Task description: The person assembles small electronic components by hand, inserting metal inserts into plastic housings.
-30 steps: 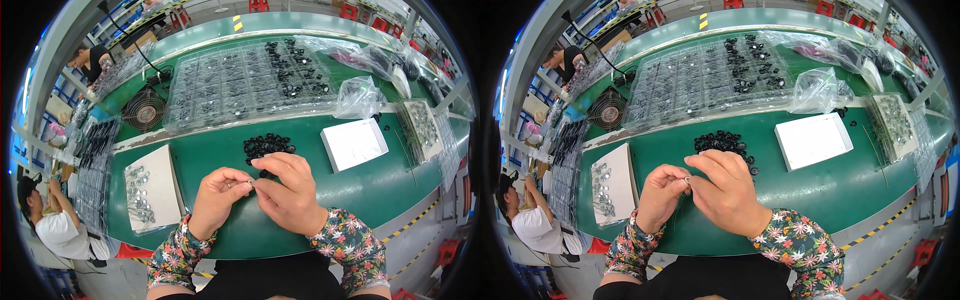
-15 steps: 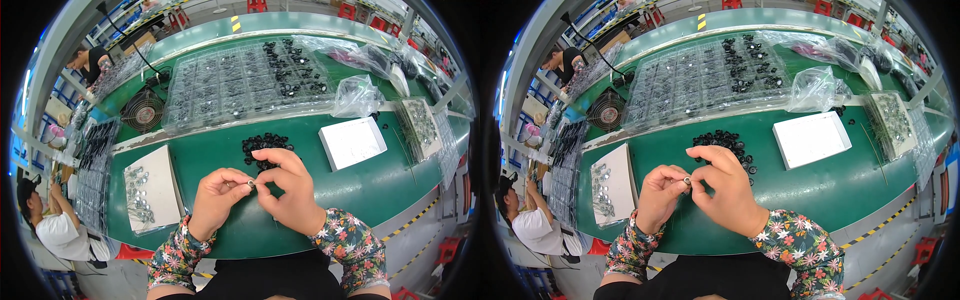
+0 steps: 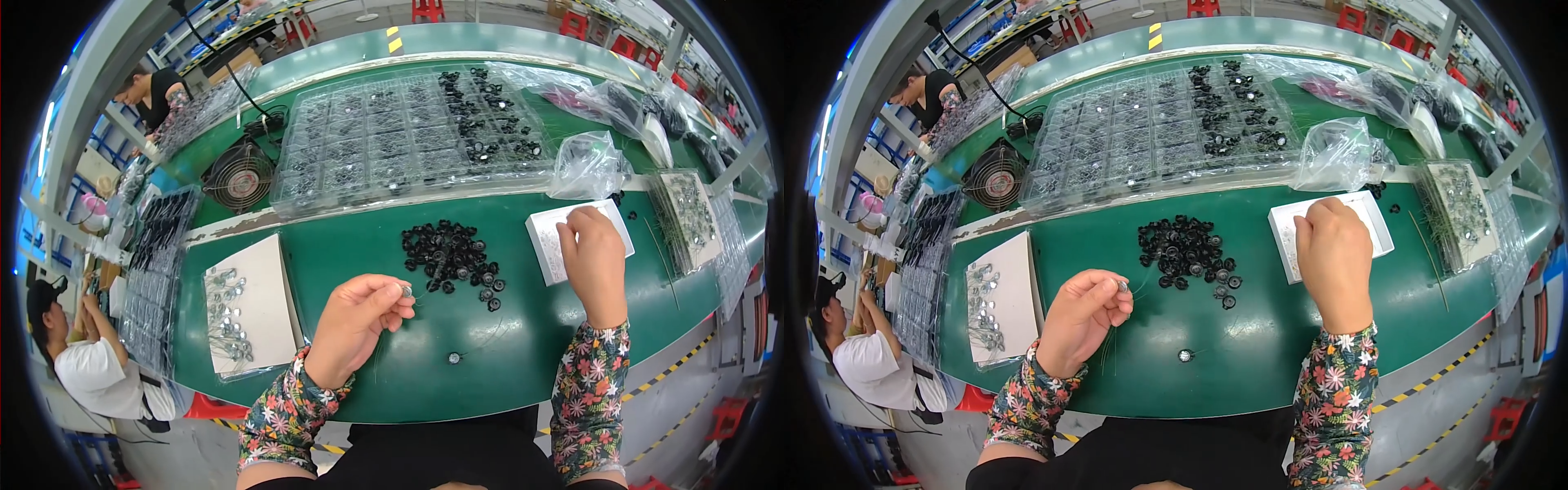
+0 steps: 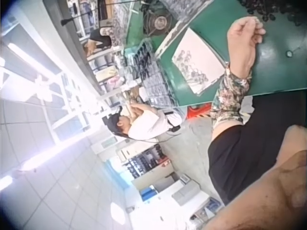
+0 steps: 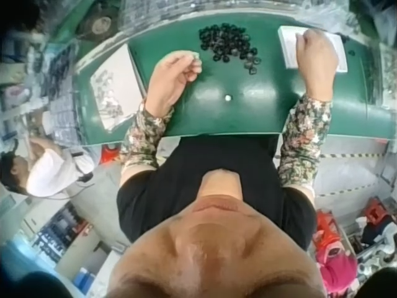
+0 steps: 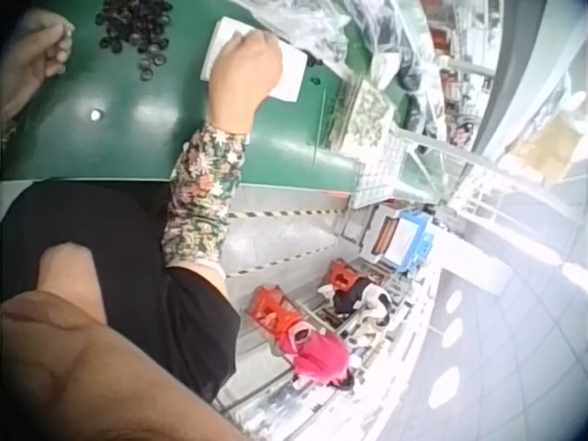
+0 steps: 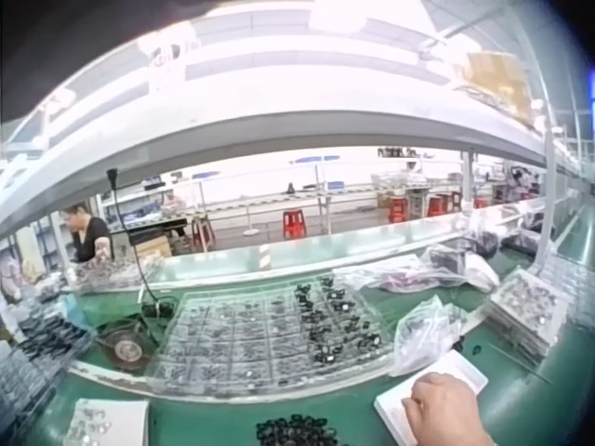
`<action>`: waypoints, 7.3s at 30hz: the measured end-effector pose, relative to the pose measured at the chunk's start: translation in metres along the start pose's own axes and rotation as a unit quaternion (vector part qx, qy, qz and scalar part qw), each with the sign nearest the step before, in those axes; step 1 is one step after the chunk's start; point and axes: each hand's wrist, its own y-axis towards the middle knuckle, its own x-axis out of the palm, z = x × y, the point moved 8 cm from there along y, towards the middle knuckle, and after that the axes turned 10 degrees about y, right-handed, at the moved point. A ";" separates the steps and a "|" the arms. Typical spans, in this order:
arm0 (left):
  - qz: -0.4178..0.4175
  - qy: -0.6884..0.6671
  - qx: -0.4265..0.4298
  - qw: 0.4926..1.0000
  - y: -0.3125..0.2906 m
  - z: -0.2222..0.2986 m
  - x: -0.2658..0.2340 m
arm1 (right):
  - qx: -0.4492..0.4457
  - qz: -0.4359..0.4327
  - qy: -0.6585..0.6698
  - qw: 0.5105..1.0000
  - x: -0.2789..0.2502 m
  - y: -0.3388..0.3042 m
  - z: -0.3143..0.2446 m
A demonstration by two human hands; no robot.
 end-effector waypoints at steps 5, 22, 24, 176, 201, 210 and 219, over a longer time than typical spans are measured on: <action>0.036 0.063 -0.028 0.997 -0.002 -0.001 -0.002 | -0.129 0.179 0.122 0.968 -0.024 -0.008 -0.060; -0.054 0.059 0.031 0.996 -0.007 0.005 0.018 | -0.274 0.031 0.216 0.937 0.025 -0.044 -0.139; -0.062 0.042 0.033 0.997 -0.007 0.004 0.019 | -0.276 0.041 0.217 0.935 0.026 -0.045 -0.138; 0.002 0.213 0.174 0.962 -0.004 0.014 0.037 | -0.069 -0.069 0.466 0.879 0.057 -0.039 -0.099; 0.048 0.236 0.109 0.965 0.005 0.007 0.025 | -0.106 -0.061 0.365 0.923 0.062 -0.039 -0.103; 0.059 0.308 0.146 0.938 0.004 0.006 0.025 | -0.109 -0.078 0.310 0.941 0.068 -0.043 -0.111; 0.018 0.397 0.196 0.896 0.003 0.025 0.038 | -0.078 -0.098 0.347 0.930 0.064 -0.038 -0.099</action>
